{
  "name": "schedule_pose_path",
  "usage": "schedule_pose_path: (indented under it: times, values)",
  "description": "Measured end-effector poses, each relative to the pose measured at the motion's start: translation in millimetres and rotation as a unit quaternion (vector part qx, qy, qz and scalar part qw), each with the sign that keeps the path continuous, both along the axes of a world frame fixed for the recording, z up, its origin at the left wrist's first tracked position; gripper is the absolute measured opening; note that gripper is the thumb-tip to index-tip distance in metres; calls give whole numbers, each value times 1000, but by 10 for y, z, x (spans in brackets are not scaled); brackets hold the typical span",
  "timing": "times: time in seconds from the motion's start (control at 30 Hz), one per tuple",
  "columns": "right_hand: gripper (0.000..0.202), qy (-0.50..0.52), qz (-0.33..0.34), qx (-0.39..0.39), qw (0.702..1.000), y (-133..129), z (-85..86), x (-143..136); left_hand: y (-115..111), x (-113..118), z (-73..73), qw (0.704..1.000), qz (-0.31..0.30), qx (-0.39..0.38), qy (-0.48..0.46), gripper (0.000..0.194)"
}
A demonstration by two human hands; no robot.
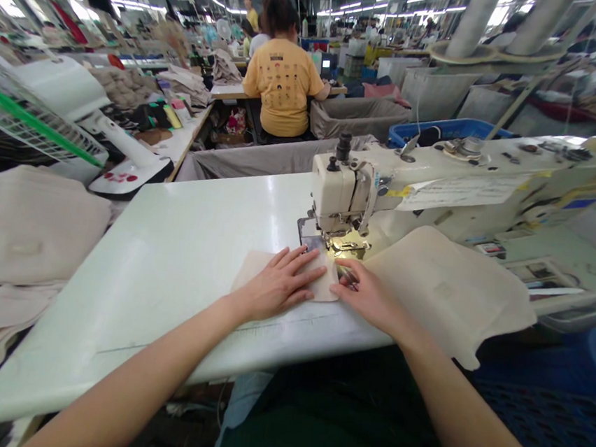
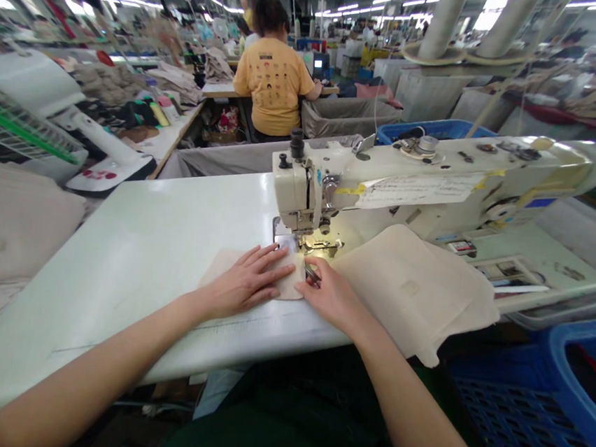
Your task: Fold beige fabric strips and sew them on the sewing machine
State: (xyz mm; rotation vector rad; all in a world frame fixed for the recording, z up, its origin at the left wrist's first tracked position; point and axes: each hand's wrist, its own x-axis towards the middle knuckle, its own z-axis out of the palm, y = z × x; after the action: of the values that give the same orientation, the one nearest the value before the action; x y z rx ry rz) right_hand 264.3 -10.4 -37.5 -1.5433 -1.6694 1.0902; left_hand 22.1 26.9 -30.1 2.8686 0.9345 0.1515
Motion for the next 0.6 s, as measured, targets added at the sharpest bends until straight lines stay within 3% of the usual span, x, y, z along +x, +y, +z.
schedule_pose_path:
  times: [0.37,0.6]
  values:
    - [56,-20,26,-8,999,16,-24,-8,7,-8,17,1000,-3,-14,-18,53]
    - [68,-119,37,12,992,-30,98,-60,7,-13,11,1000,-3,-10,-21,53]
